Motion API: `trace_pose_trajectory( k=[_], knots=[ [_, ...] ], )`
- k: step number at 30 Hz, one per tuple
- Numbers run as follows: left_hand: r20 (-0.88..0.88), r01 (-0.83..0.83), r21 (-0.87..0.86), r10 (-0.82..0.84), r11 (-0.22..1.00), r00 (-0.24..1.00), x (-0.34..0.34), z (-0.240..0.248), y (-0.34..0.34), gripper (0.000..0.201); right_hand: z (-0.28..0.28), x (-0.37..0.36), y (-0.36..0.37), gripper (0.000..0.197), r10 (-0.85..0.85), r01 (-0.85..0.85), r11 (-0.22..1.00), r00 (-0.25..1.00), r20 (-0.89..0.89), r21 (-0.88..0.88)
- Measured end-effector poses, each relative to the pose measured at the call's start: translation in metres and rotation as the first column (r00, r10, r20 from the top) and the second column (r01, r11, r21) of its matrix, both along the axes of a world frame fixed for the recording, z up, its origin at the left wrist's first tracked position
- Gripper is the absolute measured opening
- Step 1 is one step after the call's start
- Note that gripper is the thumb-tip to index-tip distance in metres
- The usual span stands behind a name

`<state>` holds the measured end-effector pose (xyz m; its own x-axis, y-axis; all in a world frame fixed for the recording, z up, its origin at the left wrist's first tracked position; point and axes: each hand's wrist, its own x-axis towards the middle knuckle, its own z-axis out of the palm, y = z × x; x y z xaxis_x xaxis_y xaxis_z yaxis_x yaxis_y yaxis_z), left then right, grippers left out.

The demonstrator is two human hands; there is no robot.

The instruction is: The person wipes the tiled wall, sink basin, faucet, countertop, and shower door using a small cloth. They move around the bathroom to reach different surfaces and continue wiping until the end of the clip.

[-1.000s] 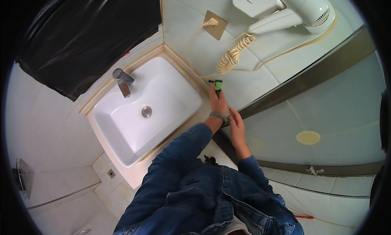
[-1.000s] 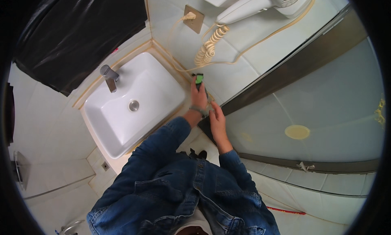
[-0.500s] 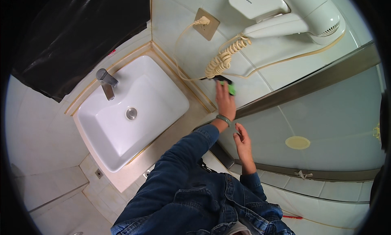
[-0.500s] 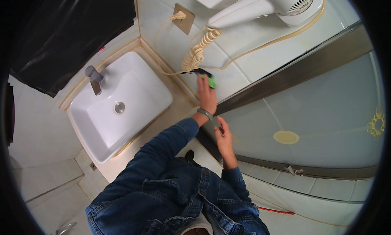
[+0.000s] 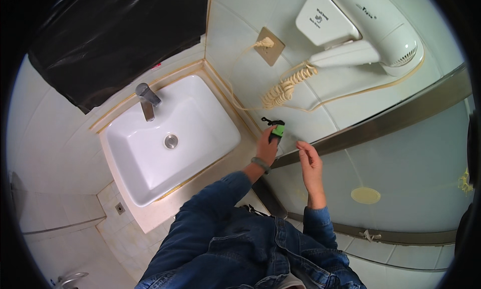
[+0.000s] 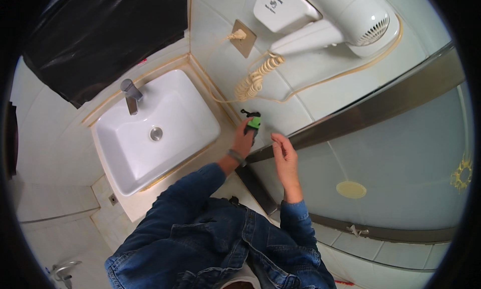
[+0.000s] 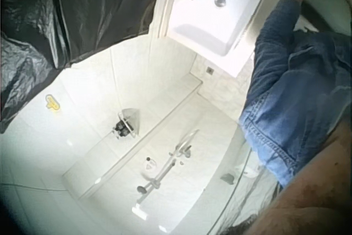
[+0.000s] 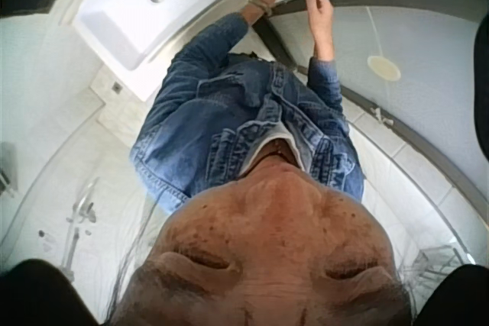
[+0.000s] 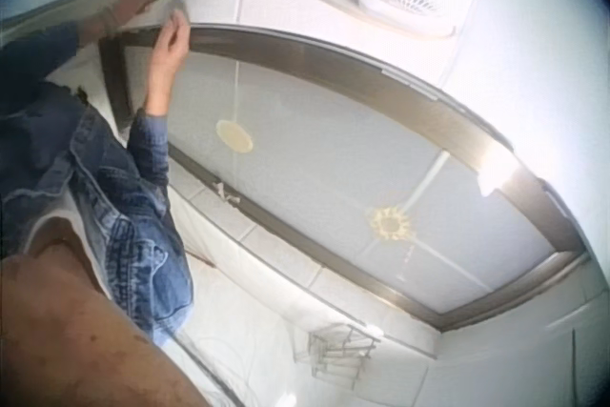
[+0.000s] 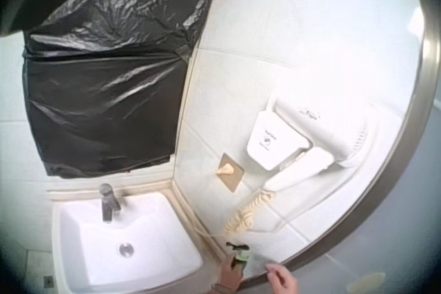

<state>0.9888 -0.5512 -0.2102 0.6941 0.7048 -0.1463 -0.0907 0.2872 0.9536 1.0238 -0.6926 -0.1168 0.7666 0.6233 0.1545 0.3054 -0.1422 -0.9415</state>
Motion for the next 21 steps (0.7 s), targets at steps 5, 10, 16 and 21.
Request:
trace_pose_trajectory(
  k=[5, 10, 16, 21],
  knots=[
    [0.25, -0.415, 0.335, 0.345, 0.846, 0.905, -0.044, 0.045, 0.068, 0.036, 0.013, 0.006, 0.011, 0.025, -0.002, 0.003, 0.999, 1.0, -0.031, 0.054],
    [0.415, -0.039, -0.068, 0.063, 0.997, 0.908, 0.026, 0.08, 0.136, 0.049, 0.004, 0.0, 0.015, 0.025, 0.019, -0.021, 1.0, 0.994, -0.107, -0.017],
    [0.226, -0.213, 0.145, 0.177, 0.966, 0.958, 0.143, 0.056, 0.179, 0.064, -0.002, -0.012, 0.012, 0.025, 0.038, -0.047, 0.997, 0.991, -0.132, -0.065],
    [-0.054, 0.136, -0.192, -0.149, 0.972, 0.987, 0.167, -0.013, 0.185, 0.042, -0.014, -0.017, 0.01, 0.024, 0.052, -0.063, 0.996, 0.985, -0.165, -0.063]
  ],
)
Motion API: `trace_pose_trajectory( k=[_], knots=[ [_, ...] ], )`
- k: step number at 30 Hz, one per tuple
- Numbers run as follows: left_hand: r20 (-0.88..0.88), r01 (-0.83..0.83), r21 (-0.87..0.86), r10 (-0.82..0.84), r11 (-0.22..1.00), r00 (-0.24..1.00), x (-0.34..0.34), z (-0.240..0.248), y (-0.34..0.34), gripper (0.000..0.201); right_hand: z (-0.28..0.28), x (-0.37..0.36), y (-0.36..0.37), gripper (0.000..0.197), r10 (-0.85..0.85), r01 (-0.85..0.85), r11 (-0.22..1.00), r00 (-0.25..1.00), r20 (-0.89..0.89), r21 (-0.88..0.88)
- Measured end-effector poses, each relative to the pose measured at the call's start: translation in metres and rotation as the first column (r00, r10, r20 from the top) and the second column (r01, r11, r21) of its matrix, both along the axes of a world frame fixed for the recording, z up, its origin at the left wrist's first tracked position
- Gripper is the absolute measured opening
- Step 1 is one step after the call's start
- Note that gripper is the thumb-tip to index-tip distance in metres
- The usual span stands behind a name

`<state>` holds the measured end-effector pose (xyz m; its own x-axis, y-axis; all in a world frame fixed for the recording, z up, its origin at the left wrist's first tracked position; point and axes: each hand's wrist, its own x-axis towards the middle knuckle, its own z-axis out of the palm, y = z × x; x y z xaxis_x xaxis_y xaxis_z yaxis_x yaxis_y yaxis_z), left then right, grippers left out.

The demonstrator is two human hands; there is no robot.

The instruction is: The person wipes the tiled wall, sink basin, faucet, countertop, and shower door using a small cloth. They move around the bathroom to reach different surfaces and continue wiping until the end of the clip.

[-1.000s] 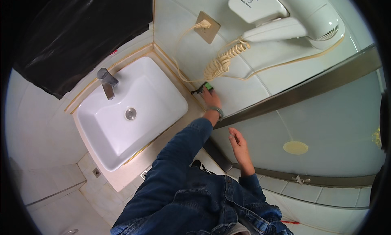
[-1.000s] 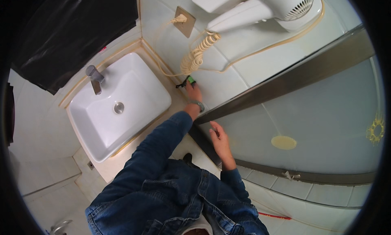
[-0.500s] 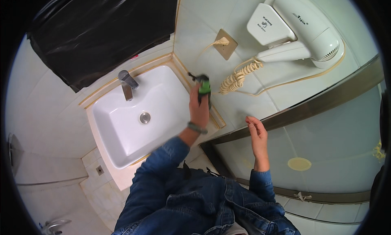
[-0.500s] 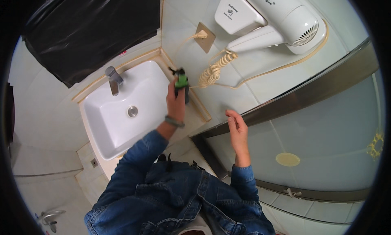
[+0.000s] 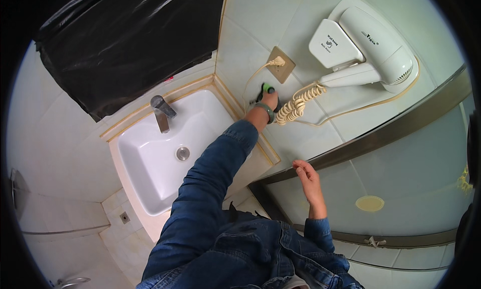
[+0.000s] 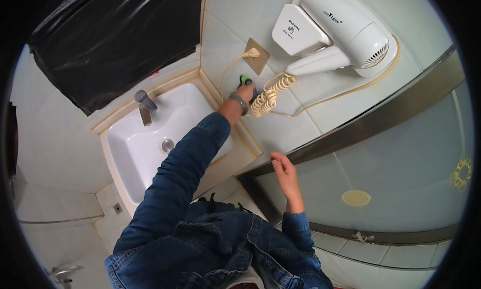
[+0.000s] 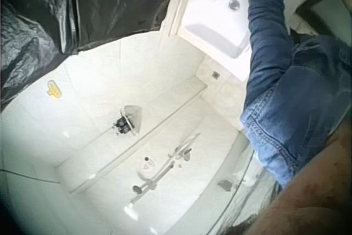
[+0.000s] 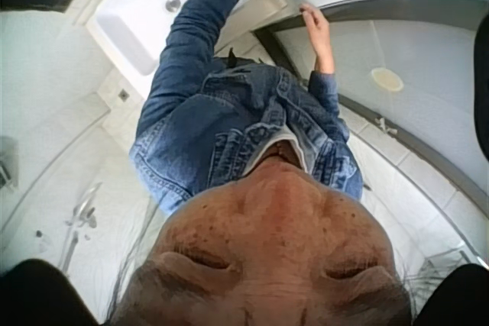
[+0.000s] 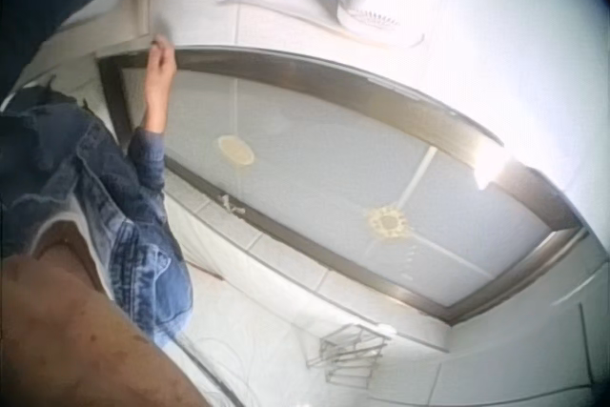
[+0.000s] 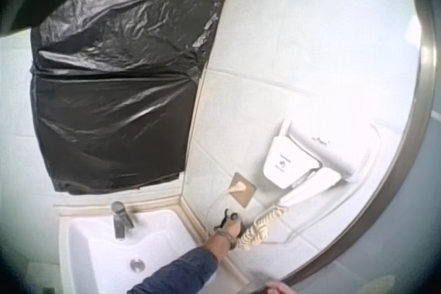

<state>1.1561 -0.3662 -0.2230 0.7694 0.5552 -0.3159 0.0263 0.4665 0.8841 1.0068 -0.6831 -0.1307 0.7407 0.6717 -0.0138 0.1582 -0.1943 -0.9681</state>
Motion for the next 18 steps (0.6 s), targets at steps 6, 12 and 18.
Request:
trace_pose_trajectory(
  k=[6, 12, 18],
  knots=[
    [0.18, 0.409, -0.351, -0.368, 0.842, 0.912, -0.055, 0.052, -0.017, 0.022, -0.001, -0.007, 0.005, 0.024, 0.011, -0.011, 0.999, 1.0, -0.017, -0.033],
    [0.372, 0.368, -0.237, -0.265, 0.899, 0.889, -0.093, 0.138, -0.016, 0.021, 0.001, -0.011, 0.001, 0.024, 0.01, -0.01, 1.0, 1.0, 0.017, -0.008],
    [0.527, 0.065, 0.215, -0.172, 0.974, 0.833, -0.106, 0.187, -0.033, 0.024, -0.006, -0.006, -0.015, 0.025, 0.016, -0.014, 1.0, 0.996, -0.085, 0.022]
  ],
)
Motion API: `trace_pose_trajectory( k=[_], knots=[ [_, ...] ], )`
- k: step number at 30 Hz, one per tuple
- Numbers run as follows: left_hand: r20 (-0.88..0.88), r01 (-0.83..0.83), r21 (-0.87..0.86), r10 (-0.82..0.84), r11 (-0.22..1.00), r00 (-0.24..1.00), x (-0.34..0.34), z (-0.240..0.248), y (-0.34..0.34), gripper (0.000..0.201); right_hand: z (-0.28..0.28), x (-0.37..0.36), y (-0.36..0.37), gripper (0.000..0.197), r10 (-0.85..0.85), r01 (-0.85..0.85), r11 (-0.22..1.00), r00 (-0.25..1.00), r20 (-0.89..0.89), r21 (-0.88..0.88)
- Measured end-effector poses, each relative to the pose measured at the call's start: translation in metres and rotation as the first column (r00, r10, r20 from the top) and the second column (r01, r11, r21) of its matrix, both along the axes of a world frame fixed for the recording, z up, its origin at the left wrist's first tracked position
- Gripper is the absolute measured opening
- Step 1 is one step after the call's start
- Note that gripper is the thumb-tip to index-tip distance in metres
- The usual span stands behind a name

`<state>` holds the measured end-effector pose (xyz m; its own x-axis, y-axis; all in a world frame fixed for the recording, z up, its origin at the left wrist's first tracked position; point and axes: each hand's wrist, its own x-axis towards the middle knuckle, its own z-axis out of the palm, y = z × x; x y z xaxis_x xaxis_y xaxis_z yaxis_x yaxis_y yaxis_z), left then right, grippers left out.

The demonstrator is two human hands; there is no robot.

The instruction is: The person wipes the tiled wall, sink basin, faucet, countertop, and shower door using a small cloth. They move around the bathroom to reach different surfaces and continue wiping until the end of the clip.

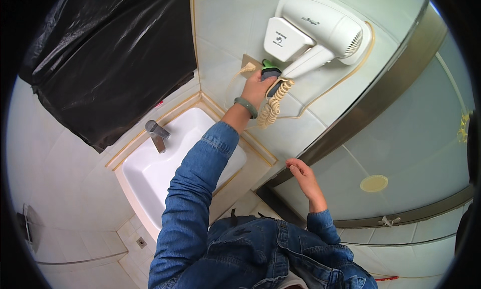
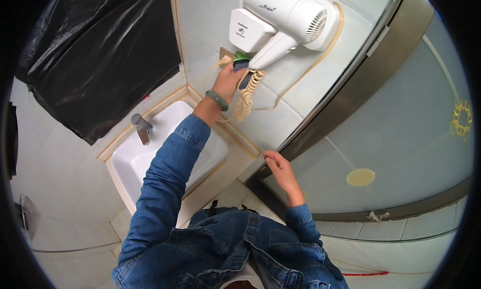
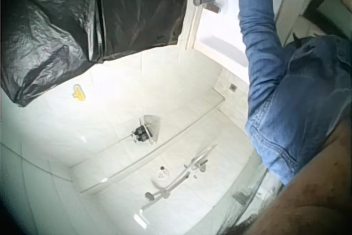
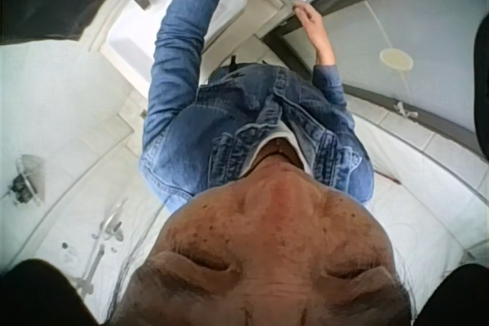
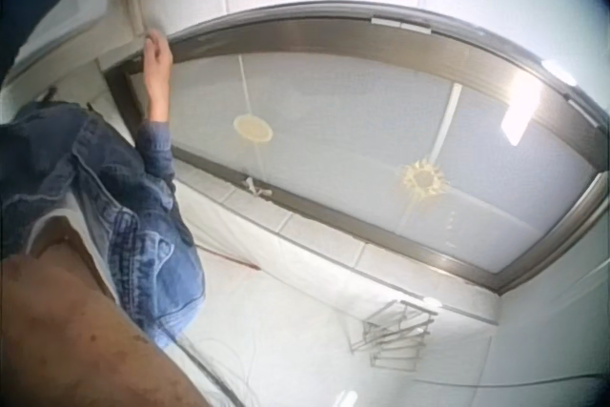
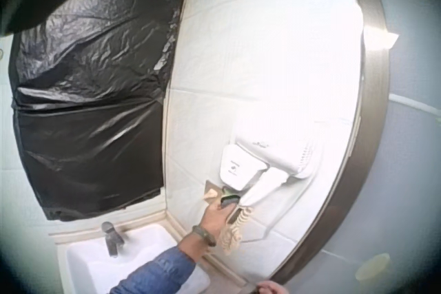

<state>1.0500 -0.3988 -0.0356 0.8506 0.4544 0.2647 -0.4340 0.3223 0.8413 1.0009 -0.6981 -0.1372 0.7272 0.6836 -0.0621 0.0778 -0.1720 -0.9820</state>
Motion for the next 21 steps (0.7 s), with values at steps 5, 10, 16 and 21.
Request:
trace_pose_trajectory(
  k=[5, 10, 16, 21],
  knots=[
    [0.25, -0.691, 0.296, 0.644, 0.66, 0.723, -0.047, -0.005, -0.039, 0.039, -0.006, 0.006, -0.011, 0.025, -0.033, 0.031, 0.999, 0.998, 0.047, 0.045],
    [0.537, -0.715, 0.478, 0.474, 0.51, 0.698, -0.077, -0.012, -0.111, 0.048, -0.009, 0.009, -0.025, 0.026, -0.003, 0.0, 0.998, 0.998, 0.055, 0.055],
    [0.559, -0.706, 0.582, 0.433, 0.404, 0.707, -0.014, 0.039, -0.13, 0.047, -0.008, 0.012, -0.038, 0.027, 0.055, -0.059, 0.996, 0.997, 0.055, 0.07],
    [0.415, -0.611, 0.714, 0.496, 0.342, 0.763, -0.001, 0.04, -0.141, 0.05, -0.022, 0.013, -0.056, 0.029, 0.048, -0.044, 0.994, 0.998, -0.037, 0.1]
  ],
)
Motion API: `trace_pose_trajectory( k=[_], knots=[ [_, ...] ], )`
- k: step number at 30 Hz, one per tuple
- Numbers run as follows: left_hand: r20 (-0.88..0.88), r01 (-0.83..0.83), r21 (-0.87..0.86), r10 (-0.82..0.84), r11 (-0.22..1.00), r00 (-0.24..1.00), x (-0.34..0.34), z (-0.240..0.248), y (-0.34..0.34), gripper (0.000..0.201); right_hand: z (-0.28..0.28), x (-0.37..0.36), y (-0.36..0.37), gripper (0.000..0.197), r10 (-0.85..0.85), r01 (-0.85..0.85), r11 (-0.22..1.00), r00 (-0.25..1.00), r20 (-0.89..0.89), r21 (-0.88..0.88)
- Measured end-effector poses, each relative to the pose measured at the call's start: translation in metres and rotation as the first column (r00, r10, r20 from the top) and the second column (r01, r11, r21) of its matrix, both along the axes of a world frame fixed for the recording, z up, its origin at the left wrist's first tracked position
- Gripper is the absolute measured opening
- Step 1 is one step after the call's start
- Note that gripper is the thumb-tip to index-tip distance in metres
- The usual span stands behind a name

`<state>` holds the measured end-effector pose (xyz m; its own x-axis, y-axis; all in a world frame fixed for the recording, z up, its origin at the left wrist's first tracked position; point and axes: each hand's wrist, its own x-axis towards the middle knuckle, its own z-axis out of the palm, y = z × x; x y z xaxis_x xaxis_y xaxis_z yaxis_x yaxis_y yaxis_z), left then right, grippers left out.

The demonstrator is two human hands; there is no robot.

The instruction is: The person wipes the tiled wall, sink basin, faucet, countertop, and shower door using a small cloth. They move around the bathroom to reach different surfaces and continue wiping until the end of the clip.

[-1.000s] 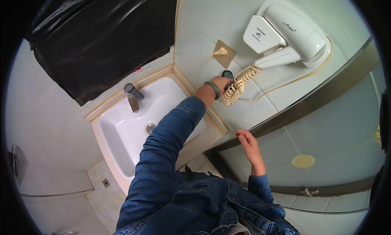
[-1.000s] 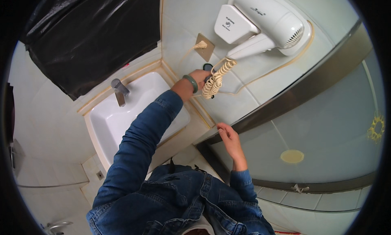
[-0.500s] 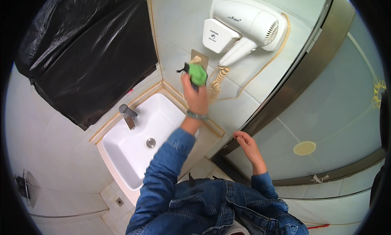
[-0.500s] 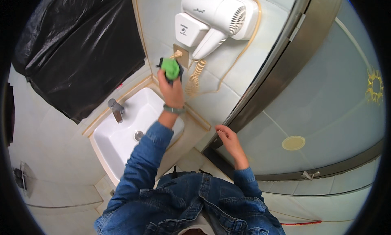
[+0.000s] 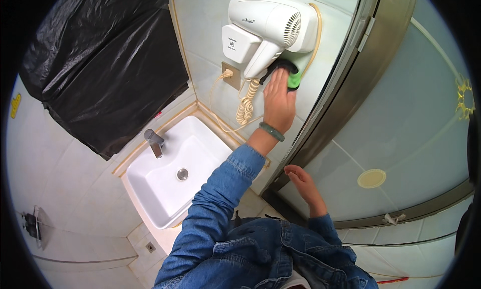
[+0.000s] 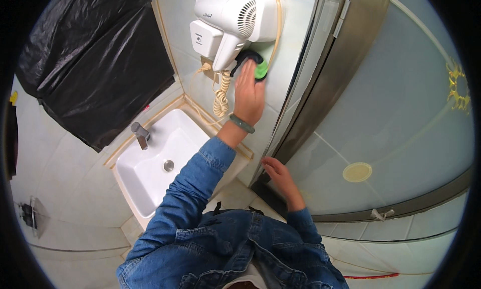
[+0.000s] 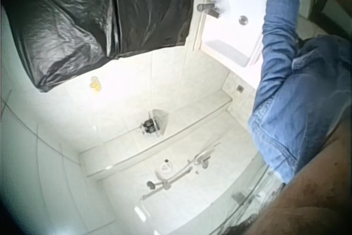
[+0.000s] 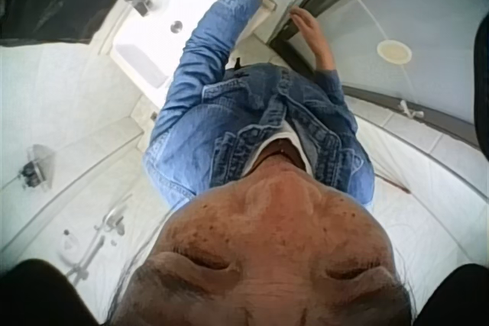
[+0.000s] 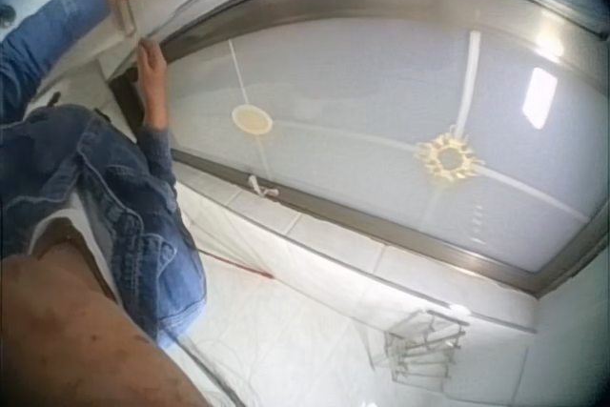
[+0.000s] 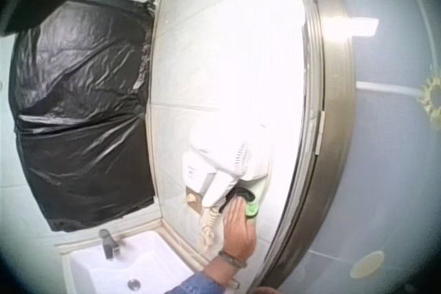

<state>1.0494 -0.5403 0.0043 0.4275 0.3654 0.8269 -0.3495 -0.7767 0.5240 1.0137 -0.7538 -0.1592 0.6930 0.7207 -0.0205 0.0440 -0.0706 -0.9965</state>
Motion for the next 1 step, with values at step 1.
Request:
trace_pose_trajectory(
  k=[1],
  knots=[
    [0.037, -0.013, 0.03, 0.012, 0.999, 0.999, 0.0021, -0.003, -0.0006, 0.05, -0.0038, 0.0009, -0.0031, 0.029, -0.005, 0.005, 1.0, 1.0, -0.019, -0.007]
  ],
)
